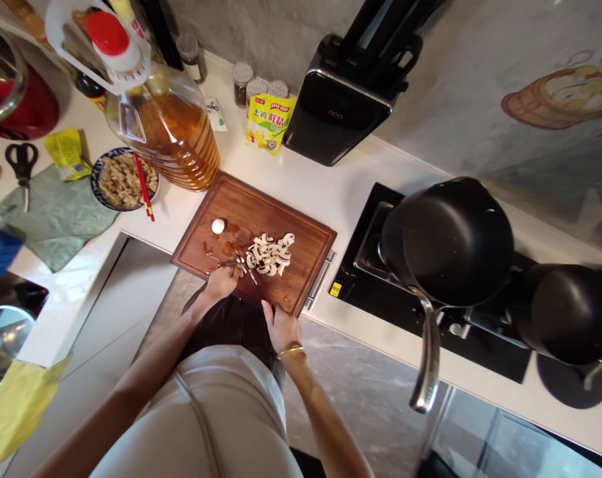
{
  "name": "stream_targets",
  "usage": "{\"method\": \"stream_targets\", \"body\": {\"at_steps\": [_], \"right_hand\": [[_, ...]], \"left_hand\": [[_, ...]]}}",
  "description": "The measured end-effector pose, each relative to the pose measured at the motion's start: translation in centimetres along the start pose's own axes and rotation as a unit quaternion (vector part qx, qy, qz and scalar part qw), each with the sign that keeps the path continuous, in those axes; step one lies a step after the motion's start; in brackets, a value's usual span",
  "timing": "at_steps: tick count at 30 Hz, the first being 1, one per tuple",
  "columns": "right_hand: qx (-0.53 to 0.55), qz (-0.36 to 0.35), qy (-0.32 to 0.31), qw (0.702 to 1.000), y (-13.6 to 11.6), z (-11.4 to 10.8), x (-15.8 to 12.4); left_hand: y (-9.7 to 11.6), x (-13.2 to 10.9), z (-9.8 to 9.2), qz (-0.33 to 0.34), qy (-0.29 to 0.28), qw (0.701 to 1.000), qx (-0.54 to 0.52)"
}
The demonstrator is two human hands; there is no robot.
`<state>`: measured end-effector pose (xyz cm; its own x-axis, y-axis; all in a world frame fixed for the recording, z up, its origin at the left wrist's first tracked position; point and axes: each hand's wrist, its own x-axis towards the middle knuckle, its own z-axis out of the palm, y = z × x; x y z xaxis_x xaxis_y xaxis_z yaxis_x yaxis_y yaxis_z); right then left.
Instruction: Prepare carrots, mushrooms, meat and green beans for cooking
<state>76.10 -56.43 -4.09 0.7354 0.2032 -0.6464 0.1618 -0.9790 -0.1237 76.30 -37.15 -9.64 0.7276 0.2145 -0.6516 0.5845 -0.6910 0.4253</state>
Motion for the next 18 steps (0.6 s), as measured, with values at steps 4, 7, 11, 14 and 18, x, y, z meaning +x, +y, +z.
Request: {"method": "stream_targets", "body": {"at_steps": [4, 7, 11, 14, 18], "right_hand": [[-0.007, 0.002, -0.004, 1.000, 0.0, 0.0, 0.1], [-0.009, 0.005, -0.007, 1.000, -0.1, -0.1, 0.2], [-0.010, 0.002, -0.015, 1.000, -0.3, -0.2, 0.5], [-0.008, -0.002, -0.025, 1.000, -0.4, -0.5, 0.8], [-0.011, -0.001, -0.033, 0.999, -0.6, -0.6, 1.2]], "left_hand": [[0.0, 0.0, -0.1, 0.002, -0.003, 1.000, 0.005], [0.1, 0.0, -0.2, 0.002, -0.005, 1.000, 0.009], [0.1, 0.0, -0.1, -0.003, -0.002, 1.000, 0.012], [0.0, 0.0, -0.1, -0.004, 0.000, 1.000, 0.005], [-0.1, 0.1, 0.1, 0.007, 0.006, 1.000, 0.001]]}}
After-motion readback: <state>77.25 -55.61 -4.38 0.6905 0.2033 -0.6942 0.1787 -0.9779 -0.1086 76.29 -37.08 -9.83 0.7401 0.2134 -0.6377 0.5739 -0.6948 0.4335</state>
